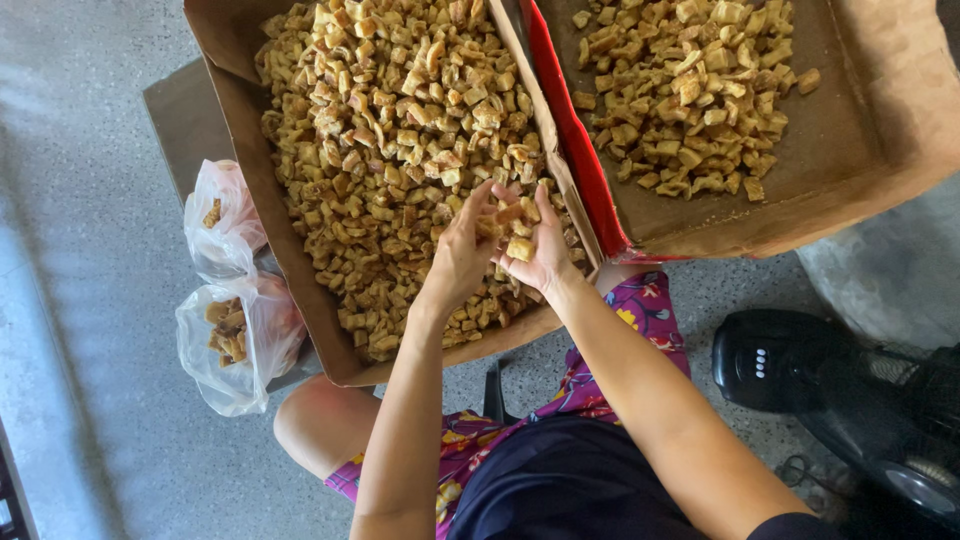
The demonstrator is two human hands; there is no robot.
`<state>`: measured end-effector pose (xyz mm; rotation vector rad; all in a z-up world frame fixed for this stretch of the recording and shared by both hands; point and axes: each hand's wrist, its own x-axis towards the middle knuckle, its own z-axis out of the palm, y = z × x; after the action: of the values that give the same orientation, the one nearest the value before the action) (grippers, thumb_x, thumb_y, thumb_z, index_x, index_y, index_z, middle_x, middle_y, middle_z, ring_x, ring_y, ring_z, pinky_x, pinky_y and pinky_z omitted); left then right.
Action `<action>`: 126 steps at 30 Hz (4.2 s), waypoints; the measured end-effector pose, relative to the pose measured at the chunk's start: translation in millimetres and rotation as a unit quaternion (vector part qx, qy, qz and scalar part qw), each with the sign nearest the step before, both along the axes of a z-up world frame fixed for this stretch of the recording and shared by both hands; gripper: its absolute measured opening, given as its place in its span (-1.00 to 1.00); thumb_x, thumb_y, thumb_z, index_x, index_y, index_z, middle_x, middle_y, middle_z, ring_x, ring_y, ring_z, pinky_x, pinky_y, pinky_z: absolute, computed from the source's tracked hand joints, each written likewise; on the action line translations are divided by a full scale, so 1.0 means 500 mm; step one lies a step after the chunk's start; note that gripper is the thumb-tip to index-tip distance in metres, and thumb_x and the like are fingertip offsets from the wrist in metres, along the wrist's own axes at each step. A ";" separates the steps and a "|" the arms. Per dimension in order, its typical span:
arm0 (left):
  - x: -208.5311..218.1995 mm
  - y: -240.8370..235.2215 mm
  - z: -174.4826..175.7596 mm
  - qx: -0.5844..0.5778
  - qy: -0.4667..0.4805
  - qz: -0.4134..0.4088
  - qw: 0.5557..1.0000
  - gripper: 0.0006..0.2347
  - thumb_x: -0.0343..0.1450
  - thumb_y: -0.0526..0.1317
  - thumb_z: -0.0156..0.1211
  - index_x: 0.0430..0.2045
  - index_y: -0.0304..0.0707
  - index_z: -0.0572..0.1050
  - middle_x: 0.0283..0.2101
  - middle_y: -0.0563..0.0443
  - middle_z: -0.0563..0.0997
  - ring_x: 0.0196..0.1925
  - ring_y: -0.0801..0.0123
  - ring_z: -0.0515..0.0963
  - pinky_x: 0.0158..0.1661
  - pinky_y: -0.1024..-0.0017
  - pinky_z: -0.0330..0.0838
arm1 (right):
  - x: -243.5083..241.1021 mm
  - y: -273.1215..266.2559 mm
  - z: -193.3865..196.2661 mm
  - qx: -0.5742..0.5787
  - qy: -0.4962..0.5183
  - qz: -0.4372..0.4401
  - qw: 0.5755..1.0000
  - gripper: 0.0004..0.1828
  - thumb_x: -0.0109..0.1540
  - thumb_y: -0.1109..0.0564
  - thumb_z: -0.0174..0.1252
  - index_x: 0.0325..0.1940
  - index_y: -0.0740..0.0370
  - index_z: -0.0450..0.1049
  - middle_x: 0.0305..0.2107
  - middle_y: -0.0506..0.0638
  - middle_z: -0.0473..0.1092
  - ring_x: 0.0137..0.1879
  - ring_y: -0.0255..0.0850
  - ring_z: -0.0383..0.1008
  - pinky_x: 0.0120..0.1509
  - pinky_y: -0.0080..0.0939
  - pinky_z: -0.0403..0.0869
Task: The person sorts small, cubed, brown food items by hand, picking them from a large cardboard box and transferring them into a smaller adjacent box. The person handles the items individually or in small handfuls, moving them from the larger pile to the smaller one.
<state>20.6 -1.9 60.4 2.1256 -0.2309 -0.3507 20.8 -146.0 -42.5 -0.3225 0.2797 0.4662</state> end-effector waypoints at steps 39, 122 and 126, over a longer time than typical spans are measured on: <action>-0.012 0.051 -0.070 -0.417 0.228 0.172 0.863 -0.69 0.57 -0.20 0.01 0.13 -0.48 0.36 -0.12 -0.04 0.63 -0.19 0.44 0.59 -0.16 0.44 0.53 | 0.001 -0.003 0.017 -0.030 -0.053 0.020 0.998 -0.65 0.15 -0.04 0.32 -0.02 0.07 0.53 -0.07 -0.05 0.56 0.01 -0.17 0.52 0.08 -0.05 0.50; -0.095 0.051 -0.224 0.218 -0.117 -0.010 0.969 -0.69 0.34 -0.39 0.30 -0.04 -0.36 0.44 -0.04 -0.29 0.52 0.02 0.01 0.50 0.02 0.10 0.49 | 0.190 -0.294 0.201 -0.336 -0.140 -0.205 0.909 -0.60 0.37 0.14 0.13 0.26 0.19 0.24 -0.25 0.06 0.45 -0.22 -0.20 0.47 -0.10 -0.19 0.56; -0.110 0.063 -0.214 -0.004 0.055 0.117 0.992 -0.76 0.43 -0.34 0.27 -0.04 -0.31 0.44 -0.12 -0.07 0.64 -0.11 0.33 0.67 -0.08 0.46 0.63 | 0.091 -0.107 0.126 -0.510 -0.278 0.087 0.809 -0.85 0.34 0.19 0.14 -0.02 0.26 0.49 -0.30 -0.03 0.49 -0.24 -0.33 0.51 -0.15 -0.39 0.57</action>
<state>-34.5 29.6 -46.9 2.0912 0.0819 -0.3258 66.4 -199.7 20.5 -1.5302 -0.1106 0.3417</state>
